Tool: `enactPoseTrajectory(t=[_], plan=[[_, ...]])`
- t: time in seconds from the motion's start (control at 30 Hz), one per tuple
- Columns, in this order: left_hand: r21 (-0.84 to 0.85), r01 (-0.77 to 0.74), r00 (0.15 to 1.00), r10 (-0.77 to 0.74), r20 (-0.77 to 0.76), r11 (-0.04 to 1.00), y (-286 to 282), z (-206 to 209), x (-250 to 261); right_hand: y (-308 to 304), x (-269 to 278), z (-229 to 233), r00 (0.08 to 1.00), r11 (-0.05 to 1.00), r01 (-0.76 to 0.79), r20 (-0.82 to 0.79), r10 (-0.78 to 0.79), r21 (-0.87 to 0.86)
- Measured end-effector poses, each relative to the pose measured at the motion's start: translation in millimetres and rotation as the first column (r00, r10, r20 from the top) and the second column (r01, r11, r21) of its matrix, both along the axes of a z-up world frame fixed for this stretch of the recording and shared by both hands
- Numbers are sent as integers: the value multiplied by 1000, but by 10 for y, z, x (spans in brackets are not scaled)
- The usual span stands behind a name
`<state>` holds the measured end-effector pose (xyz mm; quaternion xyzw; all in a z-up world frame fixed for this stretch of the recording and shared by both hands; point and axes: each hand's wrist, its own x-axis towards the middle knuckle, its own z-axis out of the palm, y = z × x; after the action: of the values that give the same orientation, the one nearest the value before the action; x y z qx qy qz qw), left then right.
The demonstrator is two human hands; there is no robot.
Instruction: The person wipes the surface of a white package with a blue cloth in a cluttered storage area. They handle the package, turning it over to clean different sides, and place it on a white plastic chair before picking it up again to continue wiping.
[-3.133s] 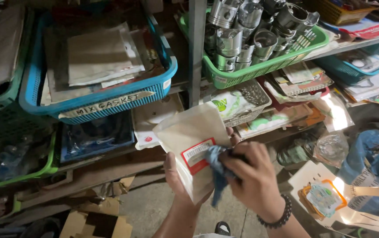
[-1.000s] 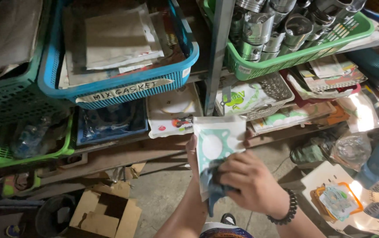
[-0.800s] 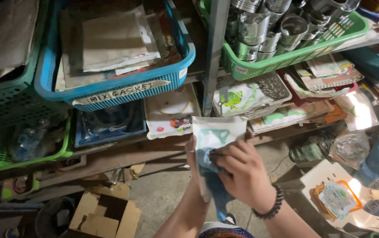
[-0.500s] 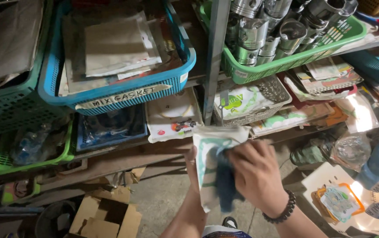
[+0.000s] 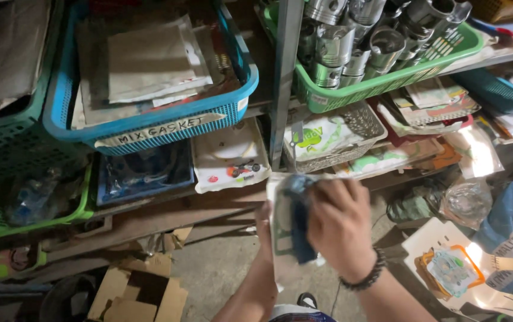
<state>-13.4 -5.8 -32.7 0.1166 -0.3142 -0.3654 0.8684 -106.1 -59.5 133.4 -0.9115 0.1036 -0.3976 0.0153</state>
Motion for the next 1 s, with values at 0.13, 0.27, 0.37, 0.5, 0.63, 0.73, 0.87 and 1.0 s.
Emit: enactPoseTrajectory(t=[0.13,0.27,0.37,0.5,0.63,0.73,0.87,1.0], plan=[[96,-356,933,349,84,930,-208,-1020,221,99,5,-40,979,978,-201,32,200,56],[81,-398,911,404,-80,914,-14,-828,249,-8,-86,73,993,990,-115,5,115,76],[76,-366,923,372,-95,928,93,-376,238,99,-25,9,983,982,-182,24,181,53],[58,-288,947,293,-135,956,204,180,220,216,-170,43,894,880,-428,-44,445,207],[44,-215,959,220,-178,976,338,635,190,160,-200,56,937,945,-324,-127,326,42],[26,-154,965,156,-211,988,385,909,150,259,-152,21,961,963,-263,-69,267,59],[6,-74,964,73,-255,997,501,1273,65,431,-226,140,848,847,-513,-70,526,138],[-6,-9,952,7,-306,1000,666,1483,-18,228,-234,-106,896,890,-433,-39,442,139]])
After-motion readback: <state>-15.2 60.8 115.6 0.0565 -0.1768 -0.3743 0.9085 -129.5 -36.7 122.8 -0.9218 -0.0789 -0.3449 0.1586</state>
